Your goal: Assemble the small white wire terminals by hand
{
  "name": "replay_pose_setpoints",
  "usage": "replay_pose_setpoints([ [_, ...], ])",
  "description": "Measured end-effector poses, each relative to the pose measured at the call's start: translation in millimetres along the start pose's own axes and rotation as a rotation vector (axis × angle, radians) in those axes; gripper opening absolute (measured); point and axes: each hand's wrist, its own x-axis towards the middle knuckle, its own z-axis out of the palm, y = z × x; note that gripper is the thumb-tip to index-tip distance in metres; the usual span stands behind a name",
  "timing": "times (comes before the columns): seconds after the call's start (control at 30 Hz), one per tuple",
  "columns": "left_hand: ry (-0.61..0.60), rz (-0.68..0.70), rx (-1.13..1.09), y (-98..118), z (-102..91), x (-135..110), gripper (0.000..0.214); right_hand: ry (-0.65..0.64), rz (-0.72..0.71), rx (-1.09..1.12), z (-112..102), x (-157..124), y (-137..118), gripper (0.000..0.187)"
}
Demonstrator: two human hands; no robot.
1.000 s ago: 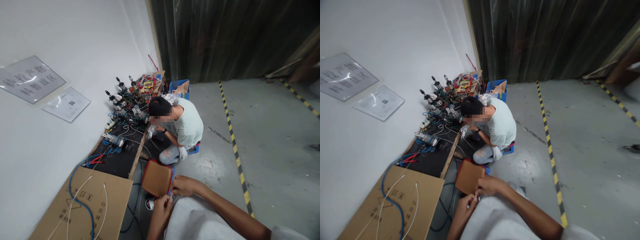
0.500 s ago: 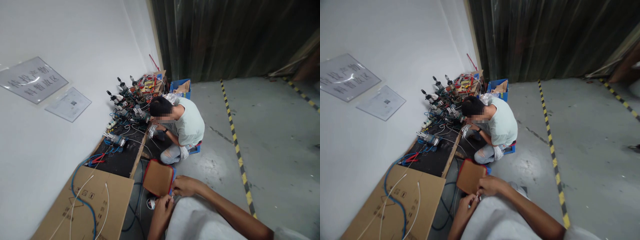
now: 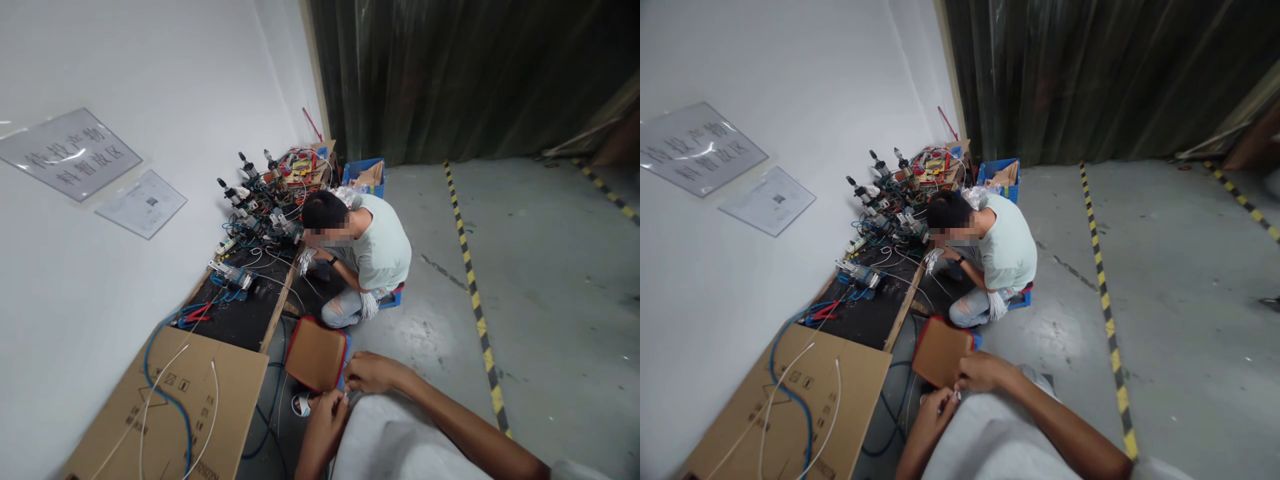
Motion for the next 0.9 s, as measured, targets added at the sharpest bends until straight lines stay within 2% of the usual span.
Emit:
replay_pose_setpoints([
  [0.9,-0.018,0.002,0.011,0.9,-0.1,-0.9,0.041,-0.019,0.035,-0.018,-4.5,2.9,-2.3,0.028],
])
